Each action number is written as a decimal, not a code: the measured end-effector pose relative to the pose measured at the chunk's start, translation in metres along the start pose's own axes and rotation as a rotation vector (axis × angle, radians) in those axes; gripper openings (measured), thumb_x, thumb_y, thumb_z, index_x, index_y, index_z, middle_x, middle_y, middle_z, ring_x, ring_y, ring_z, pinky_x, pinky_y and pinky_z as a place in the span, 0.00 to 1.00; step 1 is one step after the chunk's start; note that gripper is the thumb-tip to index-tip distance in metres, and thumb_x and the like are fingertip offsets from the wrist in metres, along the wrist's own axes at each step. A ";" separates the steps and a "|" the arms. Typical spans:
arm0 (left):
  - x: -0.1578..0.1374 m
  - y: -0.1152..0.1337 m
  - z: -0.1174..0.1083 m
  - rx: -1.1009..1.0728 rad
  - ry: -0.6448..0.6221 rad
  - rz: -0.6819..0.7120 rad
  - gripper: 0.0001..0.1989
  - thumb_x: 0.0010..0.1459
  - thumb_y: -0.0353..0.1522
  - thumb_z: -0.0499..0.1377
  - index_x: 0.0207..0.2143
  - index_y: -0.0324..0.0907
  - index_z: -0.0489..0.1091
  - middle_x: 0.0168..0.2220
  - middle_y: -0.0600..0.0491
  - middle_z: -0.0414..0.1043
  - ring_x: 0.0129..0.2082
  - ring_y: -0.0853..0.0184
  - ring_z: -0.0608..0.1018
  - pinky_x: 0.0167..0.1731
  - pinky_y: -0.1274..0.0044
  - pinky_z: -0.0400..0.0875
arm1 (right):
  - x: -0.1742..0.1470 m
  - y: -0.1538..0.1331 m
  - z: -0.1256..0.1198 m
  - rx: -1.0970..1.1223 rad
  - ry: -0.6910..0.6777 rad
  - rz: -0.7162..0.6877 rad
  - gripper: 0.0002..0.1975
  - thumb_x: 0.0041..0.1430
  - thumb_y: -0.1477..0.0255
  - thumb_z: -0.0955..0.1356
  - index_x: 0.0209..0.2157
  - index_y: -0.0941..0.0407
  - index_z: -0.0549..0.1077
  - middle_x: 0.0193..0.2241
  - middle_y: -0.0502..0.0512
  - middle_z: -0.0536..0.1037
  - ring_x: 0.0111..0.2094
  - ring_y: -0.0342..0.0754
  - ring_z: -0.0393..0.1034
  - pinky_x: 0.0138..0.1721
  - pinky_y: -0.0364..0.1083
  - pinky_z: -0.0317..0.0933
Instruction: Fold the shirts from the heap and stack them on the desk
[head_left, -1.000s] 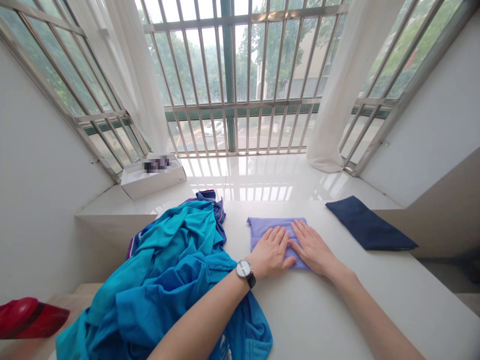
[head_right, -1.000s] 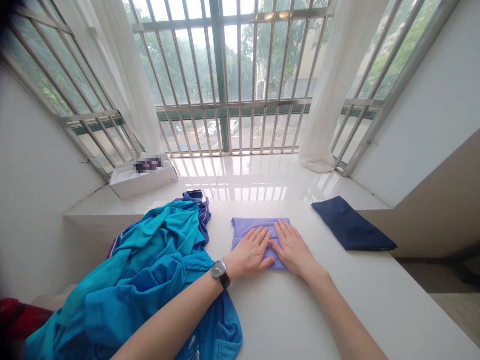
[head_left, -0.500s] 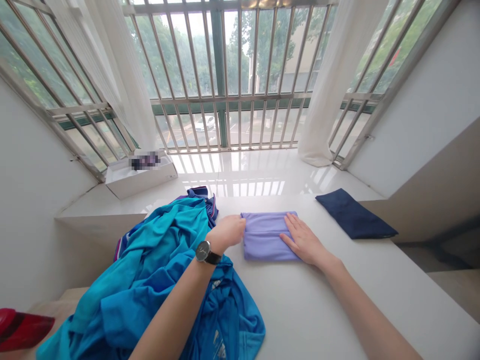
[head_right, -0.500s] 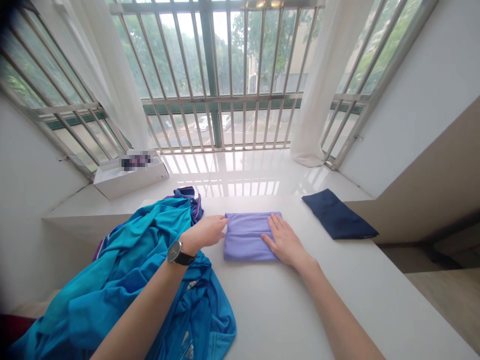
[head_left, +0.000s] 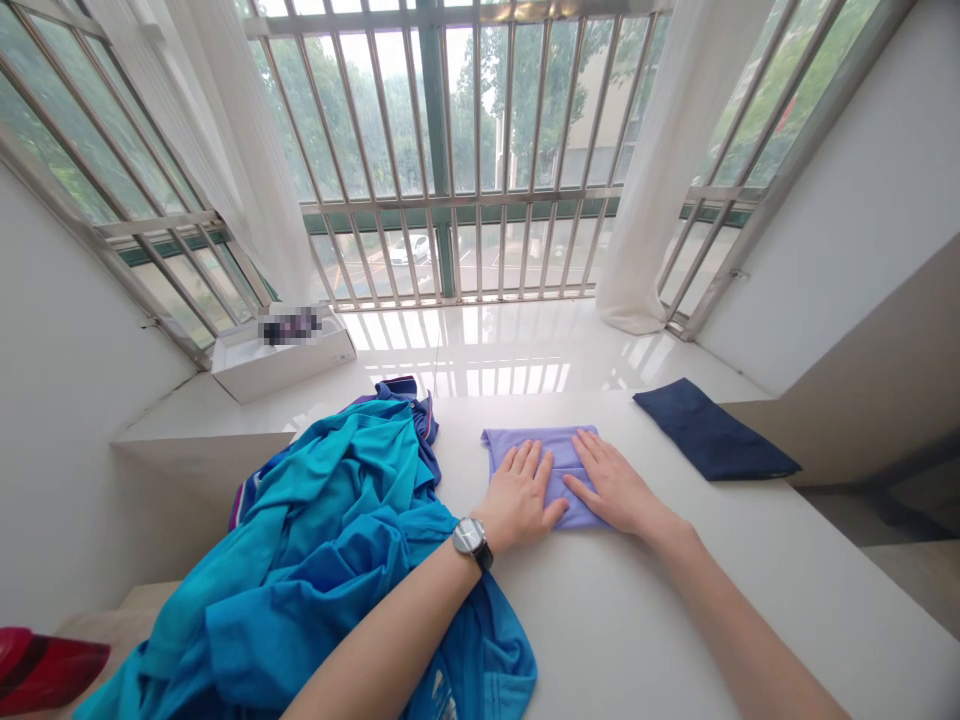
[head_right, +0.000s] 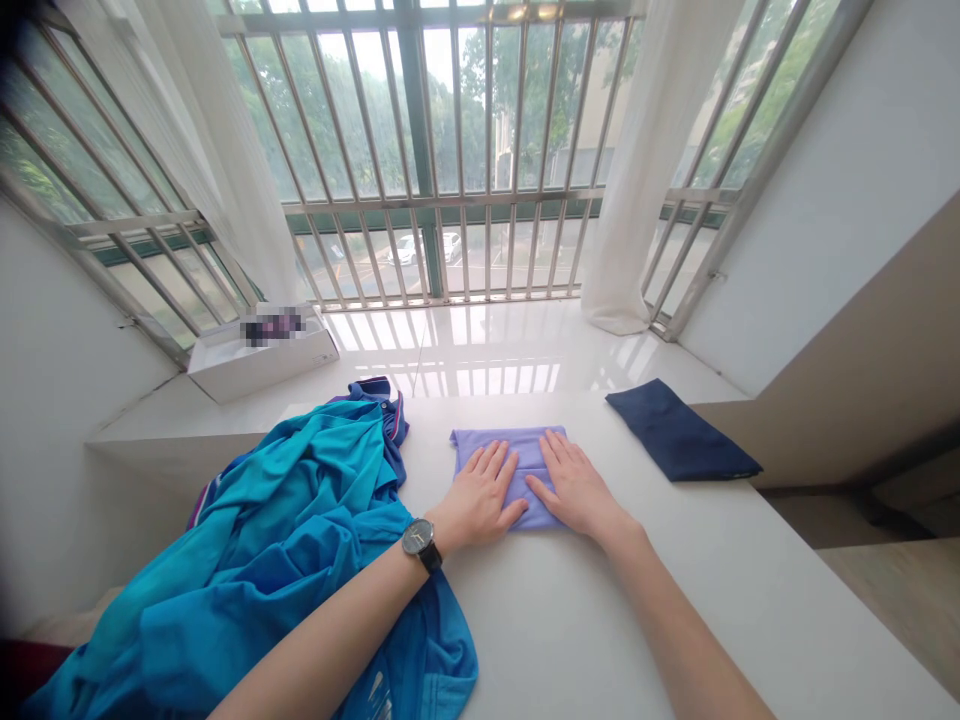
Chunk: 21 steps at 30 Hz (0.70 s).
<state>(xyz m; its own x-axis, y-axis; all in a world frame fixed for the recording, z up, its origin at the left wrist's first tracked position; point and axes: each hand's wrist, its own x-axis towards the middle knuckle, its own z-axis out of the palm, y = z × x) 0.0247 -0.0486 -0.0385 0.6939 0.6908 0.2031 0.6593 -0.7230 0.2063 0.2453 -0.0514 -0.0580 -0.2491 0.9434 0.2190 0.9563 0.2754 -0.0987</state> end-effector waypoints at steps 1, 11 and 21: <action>0.000 0.000 -0.001 -0.003 -0.002 -0.002 0.37 0.67 0.49 0.43 0.67 0.32 0.50 0.69 0.37 0.46 0.69 0.51 0.49 0.66 0.60 0.43 | 0.001 -0.002 -0.002 -0.004 0.030 -0.016 0.36 0.65 0.53 0.57 0.65 0.64 0.59 0.66 0.69 0.59 0.67 0.60 0.50 0.65 0.59 0.49; 0.009 -0.044 -0.029 0.056 -0.117 -0.152 0.28 0.68 0.39 0.47 0.65 0.32 0.53 0.68 0.34 0.49 0.68 0.49 0.53 0.64 0.57 0.50 | 0.013 -0.015 -0.001 -0.075 -0.050 -0.033 0.35 0.67 0.52 0.53 0.65 0.62 0.60 0.66 0.66 0.58 0.67 0.58 0.50 0.66 0.58 0.47; 0.006 -0.092 -0.050 -0.182 -0.004 -0.312 0.21 0.61 0.20 0.49 0.54 0.38 0.68 0.47 0.45 0.76 0.46 0.64 0.79 0.48 0.74 0.71 | 0.011 -0.008 -0.008 0.061 -0.095 -0.059 0.36 0.66 0.49 0.54 0.67 0.56 0.57 0.68 0.61 0.55 0.68 0.55 0.48 0.68 0.58 0.43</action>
<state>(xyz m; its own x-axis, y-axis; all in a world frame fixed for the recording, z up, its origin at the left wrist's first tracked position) -0.0465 0.0226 -0.0085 0.4690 0.8776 0.0994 0.7773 -0.4636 0.4253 0.2363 -0.0452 -0.0470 -0.3209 0.9376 0.1337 0.9292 0.3390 -0.1473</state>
